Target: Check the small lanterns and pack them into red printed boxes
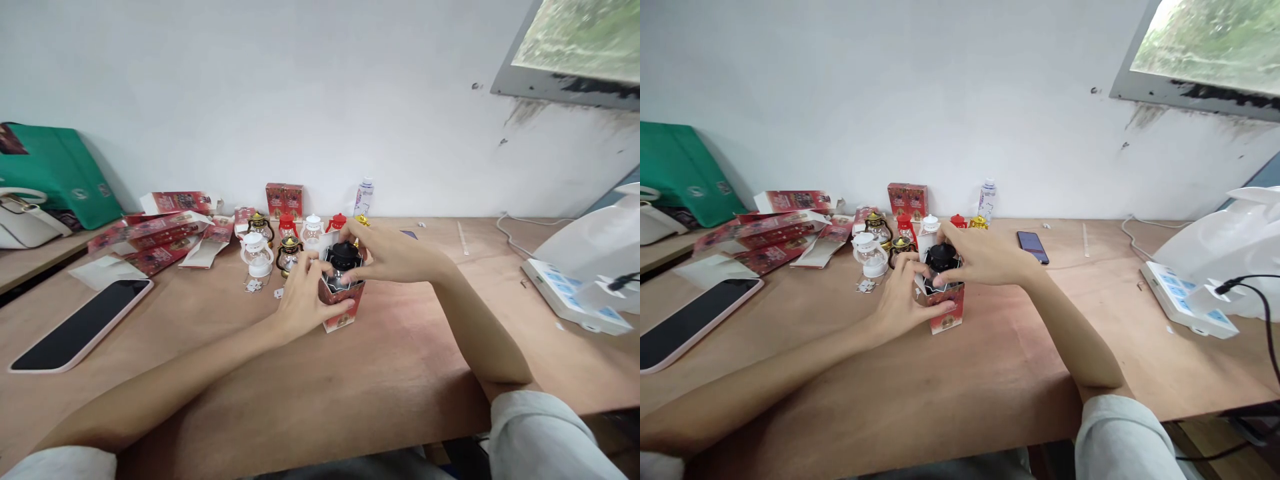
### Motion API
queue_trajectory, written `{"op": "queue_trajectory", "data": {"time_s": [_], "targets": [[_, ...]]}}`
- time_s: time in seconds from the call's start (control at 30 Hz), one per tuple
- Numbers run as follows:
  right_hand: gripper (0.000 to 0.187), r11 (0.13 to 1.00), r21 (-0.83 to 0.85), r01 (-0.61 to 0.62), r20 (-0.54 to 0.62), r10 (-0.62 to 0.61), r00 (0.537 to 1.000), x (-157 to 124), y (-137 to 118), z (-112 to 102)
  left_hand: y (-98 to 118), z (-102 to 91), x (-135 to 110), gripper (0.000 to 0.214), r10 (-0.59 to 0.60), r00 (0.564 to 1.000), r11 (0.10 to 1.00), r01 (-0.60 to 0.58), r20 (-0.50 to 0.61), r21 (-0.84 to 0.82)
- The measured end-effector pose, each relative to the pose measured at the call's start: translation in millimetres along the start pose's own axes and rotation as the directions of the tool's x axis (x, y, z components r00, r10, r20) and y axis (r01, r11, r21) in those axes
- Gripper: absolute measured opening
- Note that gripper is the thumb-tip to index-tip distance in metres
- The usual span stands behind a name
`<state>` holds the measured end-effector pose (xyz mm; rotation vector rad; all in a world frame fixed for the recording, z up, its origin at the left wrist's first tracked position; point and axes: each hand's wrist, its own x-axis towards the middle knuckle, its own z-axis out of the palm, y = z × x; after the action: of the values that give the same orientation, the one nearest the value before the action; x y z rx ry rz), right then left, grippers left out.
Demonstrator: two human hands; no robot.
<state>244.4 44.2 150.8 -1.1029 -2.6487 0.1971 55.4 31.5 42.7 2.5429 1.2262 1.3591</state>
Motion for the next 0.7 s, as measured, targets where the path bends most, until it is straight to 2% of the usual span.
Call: {"op": "queue_trajectory", "data": {"time_s": [0.1,0.27,0.7], "targets": [[0.058,0.998,0.055,0.031,0.026,-0.032,0.999,0.5,4.3,-2.5,1.5,-1.3,1.7,0.049,-0.041,0.999,0.999,0.042,0.011,-0.031],[0.049,0.989,0.119,0.090,-0.014,-0.089,0.996,2.9,10.6,-2.7,0.4,-0.3,2.8,0.055,-0.056,0.998,0.996,0.056,0.000,-0.065],[0.042,0.998,0.034,0.054,-0.046,-0.053,0.998,2.8,7.7,-0.6,-4.5,2.4,4.4,0.056,-0.084,0.994,0.993,0.089,0.064,-0.082]]}}
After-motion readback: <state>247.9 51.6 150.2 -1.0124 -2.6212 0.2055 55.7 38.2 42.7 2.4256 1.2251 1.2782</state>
